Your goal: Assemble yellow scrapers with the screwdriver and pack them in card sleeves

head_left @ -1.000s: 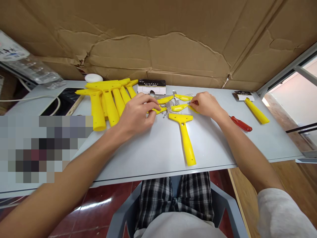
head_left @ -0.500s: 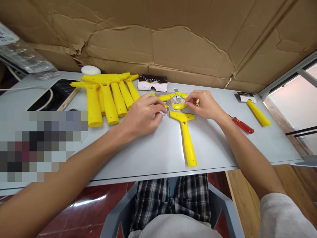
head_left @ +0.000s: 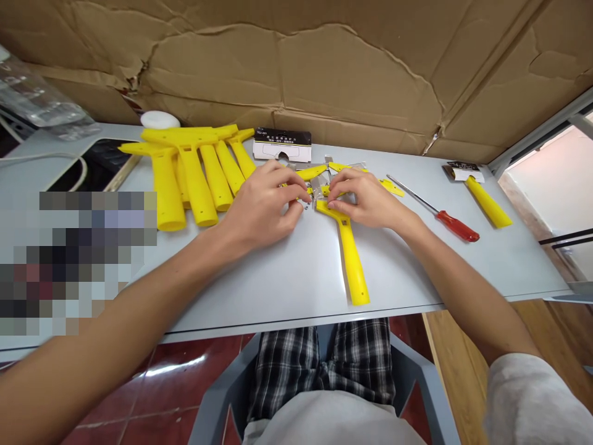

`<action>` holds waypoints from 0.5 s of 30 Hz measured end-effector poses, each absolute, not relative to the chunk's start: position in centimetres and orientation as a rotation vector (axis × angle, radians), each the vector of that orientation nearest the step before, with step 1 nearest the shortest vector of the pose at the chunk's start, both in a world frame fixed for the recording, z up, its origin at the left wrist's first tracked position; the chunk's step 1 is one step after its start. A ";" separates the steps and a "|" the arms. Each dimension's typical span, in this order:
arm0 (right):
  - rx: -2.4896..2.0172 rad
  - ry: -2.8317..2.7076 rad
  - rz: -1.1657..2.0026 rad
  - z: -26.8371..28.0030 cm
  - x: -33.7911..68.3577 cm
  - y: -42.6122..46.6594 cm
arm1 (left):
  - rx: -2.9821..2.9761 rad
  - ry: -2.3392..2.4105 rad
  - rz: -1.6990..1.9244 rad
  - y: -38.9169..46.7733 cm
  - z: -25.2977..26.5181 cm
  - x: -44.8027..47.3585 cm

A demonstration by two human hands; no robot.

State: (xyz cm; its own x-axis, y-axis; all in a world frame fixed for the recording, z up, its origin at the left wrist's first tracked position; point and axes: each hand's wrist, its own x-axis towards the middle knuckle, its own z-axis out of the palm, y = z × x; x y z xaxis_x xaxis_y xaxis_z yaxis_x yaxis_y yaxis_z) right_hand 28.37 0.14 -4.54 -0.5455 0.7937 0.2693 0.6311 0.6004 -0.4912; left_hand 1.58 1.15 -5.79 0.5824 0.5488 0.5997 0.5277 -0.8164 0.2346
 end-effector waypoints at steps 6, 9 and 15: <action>-1.104 -2.383 0.467 -4.4 28.3 -0.1 | 2.774 0.941 1.017 1.1 -5.9 1.6; -1.118 -2.387 0.466 -4.3 28.4 -0.1 | 2.765 0.940 1.033 1.1 -5.8 1.5; -1.134 -2.388 0.466 -4.5 28.3 -0.2 | 2.761 0.947 1.048 1.1 -5.8 1.6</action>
